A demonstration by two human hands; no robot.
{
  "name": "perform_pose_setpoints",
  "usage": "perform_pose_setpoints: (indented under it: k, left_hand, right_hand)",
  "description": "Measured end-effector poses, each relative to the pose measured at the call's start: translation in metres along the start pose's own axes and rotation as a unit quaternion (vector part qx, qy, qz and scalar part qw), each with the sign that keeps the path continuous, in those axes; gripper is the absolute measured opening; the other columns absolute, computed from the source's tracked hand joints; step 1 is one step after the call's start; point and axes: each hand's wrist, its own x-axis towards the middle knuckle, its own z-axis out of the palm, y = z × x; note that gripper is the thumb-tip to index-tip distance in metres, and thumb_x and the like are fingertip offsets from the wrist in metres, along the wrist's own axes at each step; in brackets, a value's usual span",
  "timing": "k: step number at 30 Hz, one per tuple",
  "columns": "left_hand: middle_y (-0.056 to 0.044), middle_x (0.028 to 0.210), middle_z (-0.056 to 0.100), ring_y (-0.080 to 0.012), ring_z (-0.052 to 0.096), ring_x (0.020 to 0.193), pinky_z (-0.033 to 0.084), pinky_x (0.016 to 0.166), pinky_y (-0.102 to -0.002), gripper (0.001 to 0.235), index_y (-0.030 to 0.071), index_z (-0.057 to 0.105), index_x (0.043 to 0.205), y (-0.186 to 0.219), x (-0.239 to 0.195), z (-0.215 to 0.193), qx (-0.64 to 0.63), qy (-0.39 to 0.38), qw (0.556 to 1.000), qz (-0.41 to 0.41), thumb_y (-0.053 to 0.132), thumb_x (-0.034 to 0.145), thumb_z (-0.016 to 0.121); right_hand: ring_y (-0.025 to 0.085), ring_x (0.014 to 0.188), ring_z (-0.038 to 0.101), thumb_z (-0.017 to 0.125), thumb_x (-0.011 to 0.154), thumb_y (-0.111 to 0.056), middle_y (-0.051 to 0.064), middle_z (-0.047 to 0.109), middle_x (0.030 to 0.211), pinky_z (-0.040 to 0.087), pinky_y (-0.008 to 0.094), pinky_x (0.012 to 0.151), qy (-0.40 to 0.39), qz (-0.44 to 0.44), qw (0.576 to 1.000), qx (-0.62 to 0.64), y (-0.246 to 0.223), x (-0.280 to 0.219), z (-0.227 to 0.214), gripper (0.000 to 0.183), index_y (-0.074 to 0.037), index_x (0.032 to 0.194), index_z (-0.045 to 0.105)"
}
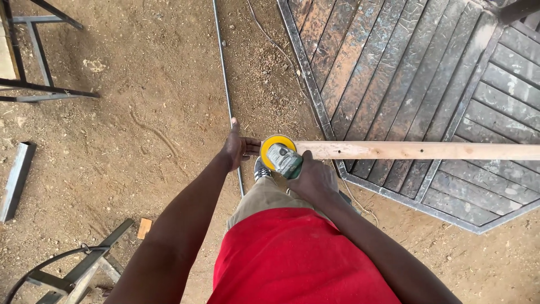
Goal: Sanding a long wooden plank using a power angle grinder with a sanding attachment on a metal slatted table.
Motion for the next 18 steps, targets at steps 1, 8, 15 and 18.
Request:
perform_pose_setpoints:
  k: [1,8,15,18]
  left_hand:
    - [-0.011,0.113,0.077,-0.0316,0.067,0.121,0.019,0.117,-0.053,0.127,0.009,0.07,0.119,0.0,-0.001,0.0,0.001,0.001,1.0,0.0,0.099,0.073,-0.008]
    - [-0.011,0.106,0.078,-0.0314,0.069,0.116,0.023,0.112,-0.051,0.121,0.01,0.07,0.115,-0.004,0.003,0.003,0.007,0.015,1.0,0.005,0.097,0.077,-0.006]
    - [-0.009,0.102,0.078,-0.0287,0.073,0.104,0.032,0.088,-0.04,0.112,0.013,0.07,0.112,0.009,-0.018,0.021,0.044,0.041,0.998,0.0,0.096,0.081,0.001]
    - [-0.009,0.098,0.078,-0.0305,0.073,0.098,0.032,0.082,-0.039,0.105,0.014,0.069,0.108,0.008,-0.015,0.02,0.042,0.05,0.998,-0.003,0.097,0.082,0.01]
  right_hand:
    - [0.044,0.112,0.07,0.07,0.075,-0.054,0.019,0.072,0.113,0.056,0.053,0.092,0.0,0.0,1.0,0.001,0.007,0.001,0.001,0.068,-0.012,0.123,0.047]
    - [0.047,0.11,0.07,0.073,0.076,-0.05,0.023,0.072,0.112,0.057,0.053,0.088,0.029,0.022,0.998,0.043,0.018,-0.005,-0.001,0.067,-0.008,0.124,0.051]
    - [0.047,0.119,0.066,0.082,0.069,-0.051,0.025,0.071,0.12,0.055,0.052,0.097,0.072,0.091,0.985,0.127,0.059,-0.005,0.023,0.082,-0.01,0.133,0.053]
    - [0.049,0.122,0.063,0.082,0.07,-0.043,0.03,0.069,0.122,0.052,0.053,0.098,0.117,0.151,0.953,0.235,0.093,-0.022,0.019,0.082,-0.008,0.139,0.053]
